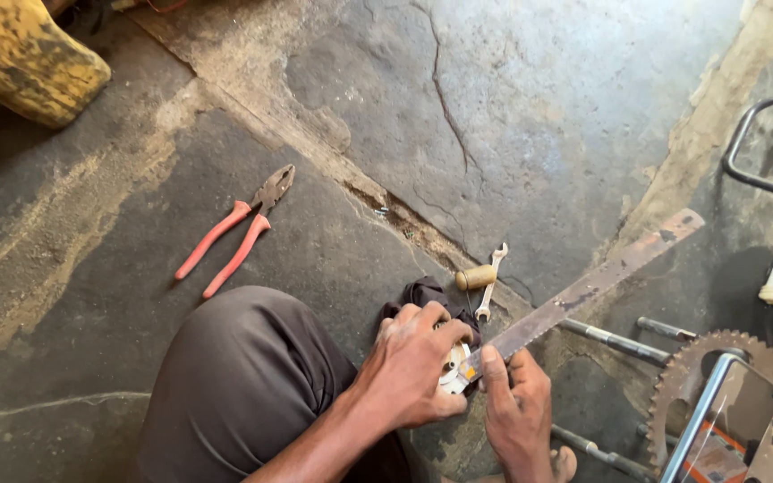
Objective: The person sits on the workshop floor and holds a small round metal component between their legs while repeatedly drawing a hacksaw blade across its edge by hand. They reposition the component and the blade several times and continue sawing the same part throughout the episode.
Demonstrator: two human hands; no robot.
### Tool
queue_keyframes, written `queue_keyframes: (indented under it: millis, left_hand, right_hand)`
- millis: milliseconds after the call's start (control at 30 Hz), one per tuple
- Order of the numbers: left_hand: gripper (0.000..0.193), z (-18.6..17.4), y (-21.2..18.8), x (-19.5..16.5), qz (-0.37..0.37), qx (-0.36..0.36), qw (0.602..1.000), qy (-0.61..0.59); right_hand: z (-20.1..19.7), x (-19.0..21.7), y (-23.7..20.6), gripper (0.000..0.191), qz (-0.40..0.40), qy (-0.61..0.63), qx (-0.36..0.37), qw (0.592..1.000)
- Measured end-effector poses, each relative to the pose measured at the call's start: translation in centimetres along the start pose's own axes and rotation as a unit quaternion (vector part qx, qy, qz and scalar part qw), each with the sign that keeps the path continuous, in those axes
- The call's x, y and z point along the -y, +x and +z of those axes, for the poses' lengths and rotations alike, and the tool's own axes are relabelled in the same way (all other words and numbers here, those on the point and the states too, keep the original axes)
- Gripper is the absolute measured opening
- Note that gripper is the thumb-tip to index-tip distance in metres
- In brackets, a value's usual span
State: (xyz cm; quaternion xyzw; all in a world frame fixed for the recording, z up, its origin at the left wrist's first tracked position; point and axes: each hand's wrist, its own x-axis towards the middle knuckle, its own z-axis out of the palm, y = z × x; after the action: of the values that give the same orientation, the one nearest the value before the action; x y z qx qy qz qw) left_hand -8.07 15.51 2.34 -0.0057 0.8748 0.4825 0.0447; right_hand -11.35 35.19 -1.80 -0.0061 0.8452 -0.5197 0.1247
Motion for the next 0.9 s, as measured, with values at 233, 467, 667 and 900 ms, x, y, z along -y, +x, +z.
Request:
queue_keyframes:
  millis: [233, 467, 667, 900]
  left_hand:
    - [0.063, -0.1, 0.0, 0.0, 0.006, -0.006, 1.000, -0.002]
    - [0.063, -0.1, 0.1, 0.1, 0.006, -0.001, 1.000, 0.001]
    - [0.062, 0.1, -0.1, 0.1, 0.027, -0.026, 0.999, 0.001]
    - [0.060, 0.1, 0.0, 0.4, 0.031, -0.010, 0.999, -0.005]
  right_hand:
    - [0.0, -0.1, -0.1, 0.024, 0.001, -0.006, 0.012, 1.000]
    - [0.1, 0.7, -0.2, 0.026, 0.005, 0.002, -0.008, 1.000]
    - [0.0, 0.9, -0.1, 0.027, 0.005, -0.013, -0.008, 1.000]
    - [0.0, 0.3, 0.1, 0.023, -0.004, 0.034, 0.013, 0.999]
